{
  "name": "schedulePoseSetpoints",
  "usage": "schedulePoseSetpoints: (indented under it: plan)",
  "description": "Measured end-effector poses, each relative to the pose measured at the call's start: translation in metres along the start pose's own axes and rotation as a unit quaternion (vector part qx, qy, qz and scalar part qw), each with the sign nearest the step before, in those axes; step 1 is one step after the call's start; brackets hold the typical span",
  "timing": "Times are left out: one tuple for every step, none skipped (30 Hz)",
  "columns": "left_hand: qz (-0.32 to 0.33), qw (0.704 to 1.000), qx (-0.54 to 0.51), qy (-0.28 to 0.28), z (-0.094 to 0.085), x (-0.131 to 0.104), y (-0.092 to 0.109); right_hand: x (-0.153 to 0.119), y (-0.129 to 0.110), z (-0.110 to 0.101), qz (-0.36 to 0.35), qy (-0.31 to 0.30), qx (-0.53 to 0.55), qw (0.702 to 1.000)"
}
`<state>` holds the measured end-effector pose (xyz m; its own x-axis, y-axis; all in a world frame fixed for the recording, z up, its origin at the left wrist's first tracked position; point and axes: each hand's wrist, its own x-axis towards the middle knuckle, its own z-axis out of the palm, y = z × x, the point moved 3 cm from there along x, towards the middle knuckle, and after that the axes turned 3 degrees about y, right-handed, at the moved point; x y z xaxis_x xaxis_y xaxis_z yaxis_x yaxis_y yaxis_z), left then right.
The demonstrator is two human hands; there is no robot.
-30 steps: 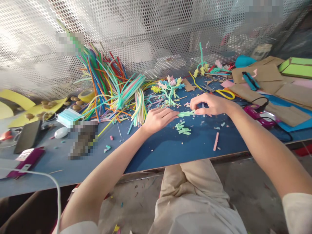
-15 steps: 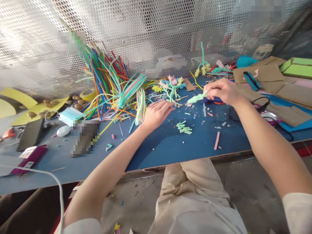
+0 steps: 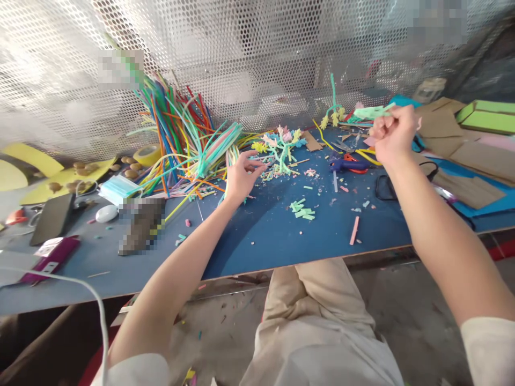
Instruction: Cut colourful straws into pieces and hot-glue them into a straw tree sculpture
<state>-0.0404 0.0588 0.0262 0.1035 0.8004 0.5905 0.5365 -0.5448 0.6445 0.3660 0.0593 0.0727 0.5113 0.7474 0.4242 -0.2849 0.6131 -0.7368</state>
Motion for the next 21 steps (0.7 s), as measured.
schedulePoseSetpoints:
  plan:
    - [-0.001,1.0,-0.017,-0.001,0.002,-0.001,0.002,-0.003,0.001,0.003,0.007,-0.009,0.0,1.0]
    - [-0.006,0.999,-0.038,-0.004,0.006,-0.003,0.005,-0.009,0.003,0.008,0.016,-0.024,-0.005,1.0]
    - [-0.016,0.997,-0.07,-0.006,0.009,-0.006,0.008,-0.016,0.006,0.015,0.027,-0.049,-0.016,0.998]
    - [-0.028,0.994,-0.102,-0.007,0.013,-0.009,0.012,-0.025,0.009,0.022,0.033,-0.067,-0.027,0.997]
    - [-0.043,0.99,-0.131,-0.016,0.017,-0.012,0.016,-0.035,0.013,0.03,0.041,-0.097,-0.04,0.994]
    - [-0.057,0.985,-0.161,-0.024,0.021,-0.016,0.02,-0.046,0.017,0.038,0.042,-0.123,-0.051,0.99]
    - [-0.068,0.979,-0.19,-0.034,0.026,-0.02,0.024,-0.057,0.02,0.046,0.038,-0.144,-0.057,0.987]
    - [-0.074,0.973,-0.215,-0.042,0.03,-0.024,0.028,-0.068,0.023,0.053,0.036,-0.163,-0.065,0.984]
    - [-0.077,0.967,-0.236,-0.057,0.033,-0.027,0.031,-0.078,0.027,0.059,0.039,-0.179,-0.076,0.98]
    - [-0.077,0.962,-0.254,-0.07,0.036,-0.03,0.034,-0.087,0.029,0.063,0.039,-0.187,-0.083,0.978]
    - [-0.078,0.958,-0.264,-0.076,0.039,-0.033,0.037,-0.095,0.032,0.068,0.043,-0.199,-0.092,0.975]
    - [-0.082,0.956,-0.27,-0.078,0.04,-0.034,0.038,-0.101,0.035,0.071,0.051,-0.211,-0.101,0.971]
    - [-0.088,0.956,-0.272,-0.072,0.041,-0.036,0.038,-0.107,0.037,0.074,0.059,-0.221,-0.11,0.967]
    - [-0.093,0.956,-0.271,-0.064,0.041,-0.036,0.039,-0.112,0.039,0.076,0.069,-0.229,-0.119,0.964]
    - [-0.096,0.956,-0.269,-0.057,0.041,-0.036,0.038,-0.116,0.04,0.077,0.077,-0.235,-0.127,0.961]
    - [-0.096,0.958,-0.266,-0.055,0.041,-0.036,0.038,-0.119,0.042,0.078,0.084,-0.236,-0.133,0.959]
    - [-0.091,0.959,-0.262,-0.057,0.041,-0.036,0.038,-0.122,0.043,0.079,0.088,-0.237,-0.138,0.958]
    - [-0.083,0.961,-0.258,-0.06,0.04,-0.036,0.039,-0.124,0.043,0.08,0.09,-0.236,-0.14,0.957]
    - [-0.073,0.963,-0.253,-0.063,0.04,-0.035,0.039,-0.126,0.044,0.08,0.089,-0.236,-0.141,0.957]
    - [-0.064,0.965,-0.246,-0.064,0.039,-0.035,0.04,-0.127,0.044,0.081,0.087,-0.238,-0.14,0.957]
    - [-0.055,0.968,-0.239,-0.061,0.038,-0.034,0.04,-0.129,0.045,0.081,0.085,-0.243,-0.137,0.957]
